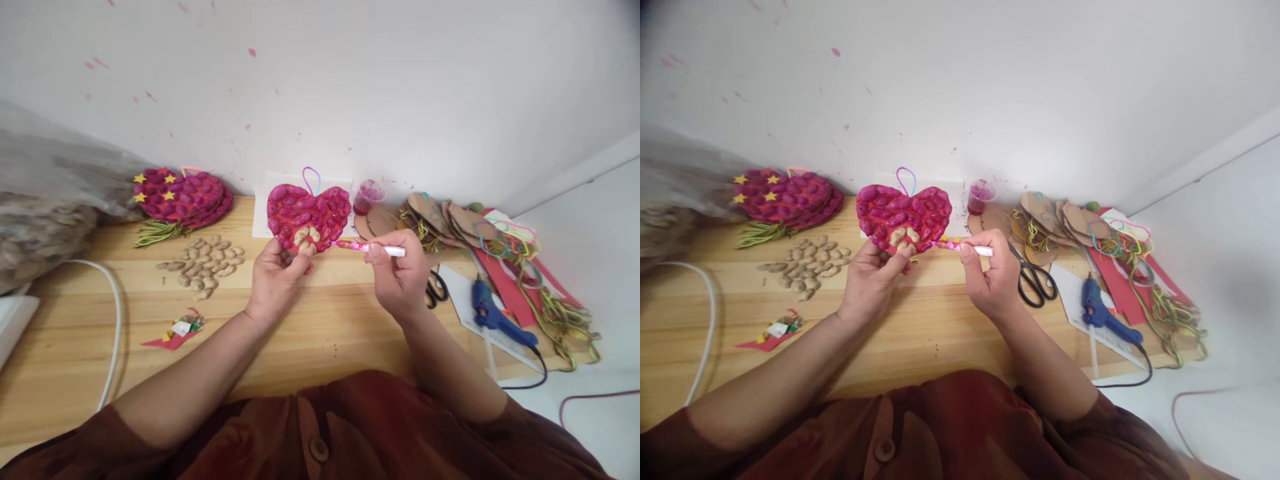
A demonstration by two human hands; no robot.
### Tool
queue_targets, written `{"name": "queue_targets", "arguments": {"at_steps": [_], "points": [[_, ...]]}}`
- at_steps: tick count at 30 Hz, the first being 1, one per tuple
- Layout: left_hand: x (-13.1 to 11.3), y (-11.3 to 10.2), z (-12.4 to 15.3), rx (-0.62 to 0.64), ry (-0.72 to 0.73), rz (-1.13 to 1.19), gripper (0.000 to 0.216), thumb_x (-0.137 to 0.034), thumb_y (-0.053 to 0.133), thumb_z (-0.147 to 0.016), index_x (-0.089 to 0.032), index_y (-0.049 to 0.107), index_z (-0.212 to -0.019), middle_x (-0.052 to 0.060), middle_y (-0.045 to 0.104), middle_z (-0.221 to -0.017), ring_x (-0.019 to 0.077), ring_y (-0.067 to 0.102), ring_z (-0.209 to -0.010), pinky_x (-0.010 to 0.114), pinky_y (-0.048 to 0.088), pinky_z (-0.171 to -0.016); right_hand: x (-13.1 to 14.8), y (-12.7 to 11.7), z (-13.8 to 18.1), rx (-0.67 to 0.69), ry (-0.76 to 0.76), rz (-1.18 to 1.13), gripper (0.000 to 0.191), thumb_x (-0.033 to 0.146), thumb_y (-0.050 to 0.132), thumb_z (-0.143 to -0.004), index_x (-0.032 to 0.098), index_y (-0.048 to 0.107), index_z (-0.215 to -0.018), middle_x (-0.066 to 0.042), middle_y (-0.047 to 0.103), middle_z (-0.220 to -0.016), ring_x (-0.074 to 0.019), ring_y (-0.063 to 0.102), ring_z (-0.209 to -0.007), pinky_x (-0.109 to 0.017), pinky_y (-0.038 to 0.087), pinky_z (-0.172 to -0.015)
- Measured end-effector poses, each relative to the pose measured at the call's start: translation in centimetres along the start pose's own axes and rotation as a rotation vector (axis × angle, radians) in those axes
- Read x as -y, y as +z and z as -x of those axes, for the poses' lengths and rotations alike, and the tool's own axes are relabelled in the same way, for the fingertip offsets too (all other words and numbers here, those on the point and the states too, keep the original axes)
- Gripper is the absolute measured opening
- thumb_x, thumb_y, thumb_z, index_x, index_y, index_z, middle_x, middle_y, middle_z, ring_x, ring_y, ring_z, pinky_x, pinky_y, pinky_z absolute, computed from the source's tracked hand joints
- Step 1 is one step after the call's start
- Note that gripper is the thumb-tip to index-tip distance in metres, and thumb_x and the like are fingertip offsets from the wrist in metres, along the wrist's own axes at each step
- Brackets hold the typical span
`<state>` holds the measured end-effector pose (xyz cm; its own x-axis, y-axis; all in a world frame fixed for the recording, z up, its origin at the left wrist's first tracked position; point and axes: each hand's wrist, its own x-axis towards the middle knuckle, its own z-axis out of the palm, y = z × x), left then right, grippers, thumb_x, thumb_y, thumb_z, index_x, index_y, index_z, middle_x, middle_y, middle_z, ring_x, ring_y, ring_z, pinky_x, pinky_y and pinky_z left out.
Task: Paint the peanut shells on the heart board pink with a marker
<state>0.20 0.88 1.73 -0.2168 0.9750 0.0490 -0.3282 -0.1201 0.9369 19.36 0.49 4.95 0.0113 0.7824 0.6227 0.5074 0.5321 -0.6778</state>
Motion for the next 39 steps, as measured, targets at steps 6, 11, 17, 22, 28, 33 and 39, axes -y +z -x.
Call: {"name": "queue_targets", "arguments": {"at_steps": [6, 11, 17, 22, 28, 33, 39], "points": [[0.1, 0.0, 0.0, 0.004, 0.002, -0.009, 0.031, -0.034, 0.089, -0.070, -0.019, 0.069, -0.089, 0.000, 0.071, -0.076, 0.0090, 0.058, -0.057, 0.021, 0.051, -0.055, 0.0, 0.1, 0.0, 0.000, 0.013, -0.030, 0.008, 0.030, 0.062, -0.098, 0.023, 0.062, -0.096, 0.001, 0.065, -0.078, -0.0152, 0.061, -0.069, -0.033, 0.047, -0.068], [0.1, 0.0, -0.1, 0.006, 0.011, -0.024, 0.031, -0.035, 0.089, -0.070, -0.019, 0.069, -0.088, 0.000, 0.071, -0.076, 0.0091, 0.057, -0.056, 0.021, 0.051, -0.055, 0.0, 0.0, 0.0, 0.007, -0.022, 0.030, 0.003, 0.025, 0.064, -0.095, 0.021, 0.064, -0.095, -0.001, 0.067, -0.083, -0.0148, 0.062, -0.072, -0.032, 0.047, -0.069], [0.4, -0.2, 0.0, 0.037, 0.091, -0.120, 0.028, -0.034, 0.085, -0.075, -0.018, 0.071, -0.094, 0.002, 0.074, -0.085, 0.0107, 0.061, -0.063, 0.022, 0.053, -0.061, 0.2, 0.1, 0.1, 0.012, -0.053, 0.022, 0.002, 0.022, 0.066, -0.093, 0.022, 0.064, -0.095, 0.000, 0.069, -0.085, -0.0137, 0.062, -0.071, -0.030, 0.049, -0.068], [1.1, -0.7, 0.2, 0.074, 0.158, -0.232, 0.024, -0.031, 0.080, -0.079, -0.020, 0.072, -0.099, 0.003, 0.074, -0.089, 0.0153, 0.067, -0.077, 0.026, 0.055, -0.073, 0.6, 0.2, 0.2, 0.010, -0.087, 0.086, 0.004, 0.022, 0.067, -0.092, 0.023, 0.063, -0.095, 0.000, 0.070, -0.084, -0.0141, 0.063, -0.069, -0.030, 0.051, -0.066], [1.6, -0.9, 0.1, 0.081, 0.179, -0.285, 0.021, -0.032, 0.078, -0.081, -0.021, 0.071, -0.097, 0.002, 0.073, -0.085, 0.0177, 0.068, -0.082, 0.027, 0.055, -0.076, 0.7, 0.3, 0.2, -0.008, -0.095, 0.132, 0.005, 0.026, 0.067, -0.093, 0.023, 0.063, -0.094, -0.001, 0.071, -0.083, -0.0148, 0.066, -0.068, -0.031, 0.053, -0.065], [1.5, -0.9, 0.2, 0.094, 0.186, -0.290, 0.022, -0.032, 0.077, -0.082, -0.021, 0.071, -0.100, 0.002, 0.073, -0.086, 0.0177, 0.068, -0.081, 0.028, 0.055, -0.077, 0.8, 0.6, 0.4, 0.021, -0.069, 0.110, 0.009, 0.030, 0.068, -0.093, 0.024, 0.063, -0.094, 0.000, 0.072, -0.081, -0.0143, 0.068, -0.069, -0.030, 0.053, -0.064], [1.6, -1.0, 0.2, 0.093, 0.186, -0.285, 0.022, -0.032, 0.077, -0.082, -0.021, 0.071, -0.100, 0.002, 0.073, -0.086, 0.0166, 0.066, -0.079, 0.028, 0.055, -0.077, 0.8, 0.4, 0.2, 0.002, -0.110, 0.184, 0.009, 0.031, 0.068, -0.093, 0.024, 0.062, -0.092, 0.000, 0.071, -0.079, -0.0152, 0.068, -0.068, -0.030, 0.052, -0.063]]}}
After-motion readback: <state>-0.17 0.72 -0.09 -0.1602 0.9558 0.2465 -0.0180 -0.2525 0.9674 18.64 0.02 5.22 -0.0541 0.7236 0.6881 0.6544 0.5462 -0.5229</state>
